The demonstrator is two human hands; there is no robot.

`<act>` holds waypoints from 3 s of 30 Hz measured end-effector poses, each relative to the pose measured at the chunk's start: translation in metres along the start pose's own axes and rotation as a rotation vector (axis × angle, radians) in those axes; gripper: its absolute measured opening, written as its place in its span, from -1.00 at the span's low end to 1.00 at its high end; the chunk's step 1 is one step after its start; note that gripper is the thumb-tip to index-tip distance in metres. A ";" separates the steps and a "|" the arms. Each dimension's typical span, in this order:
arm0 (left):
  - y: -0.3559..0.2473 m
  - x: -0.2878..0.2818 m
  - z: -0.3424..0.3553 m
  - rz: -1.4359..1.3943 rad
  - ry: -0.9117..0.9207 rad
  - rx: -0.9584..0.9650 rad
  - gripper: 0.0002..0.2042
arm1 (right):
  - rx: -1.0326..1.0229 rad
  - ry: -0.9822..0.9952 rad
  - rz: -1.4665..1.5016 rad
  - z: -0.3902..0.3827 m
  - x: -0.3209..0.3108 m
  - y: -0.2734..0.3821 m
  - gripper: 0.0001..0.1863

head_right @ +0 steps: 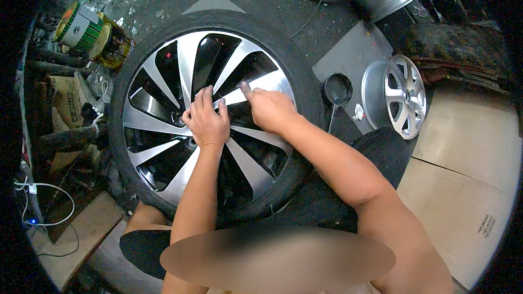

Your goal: Repairing a car wheel rim by applying filler and sanding the surface.

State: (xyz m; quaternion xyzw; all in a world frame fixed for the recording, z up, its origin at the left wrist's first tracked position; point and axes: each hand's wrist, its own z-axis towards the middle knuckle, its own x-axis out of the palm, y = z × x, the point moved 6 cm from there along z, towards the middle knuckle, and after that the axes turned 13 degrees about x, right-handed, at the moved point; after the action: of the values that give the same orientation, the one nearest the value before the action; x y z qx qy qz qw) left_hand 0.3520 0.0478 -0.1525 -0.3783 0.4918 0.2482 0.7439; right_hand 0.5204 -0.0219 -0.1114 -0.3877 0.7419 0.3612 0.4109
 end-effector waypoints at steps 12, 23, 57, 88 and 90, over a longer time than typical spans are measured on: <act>0.009 0.000 -0.004 0.002 0.028 -0.020 -0.47 | -0.045 0.028 -0.033 -0.012 0.007 0.001 -0.32; 0.006 0.000 -0.003 -0.029 -0.003 -0.038 -0.49 | -0.091 -0.017 -0.090 0.005 0.003 0.001 -0.34; 0.011 0.000 -0.009 -0.143 -0.033 -0.050 -0.50 | -0.156 -0.013 -0.279 0.008 0.000 0.010 -0.26; 0.011 -0.002 -0.006 -0.082 -0.007 -0.052 -0.48 | -0.160 -0.005 -0.267 0.000 0.005 0.013 -0.24; 0.010 -0.001 -0.006 -0.076 0.003 -0.045 -0.48 | -0.149 -0.047 -0.217 0.006 0.000 0.019 -0.24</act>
State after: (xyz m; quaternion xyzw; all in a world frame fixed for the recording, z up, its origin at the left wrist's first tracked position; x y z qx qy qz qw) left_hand 0.3409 0.0486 -0.1561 -0.4135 0.4724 0.2302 0.7435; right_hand 0.5060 -0.0084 -0.1092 -0.4863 0.6570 0.3776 0.4350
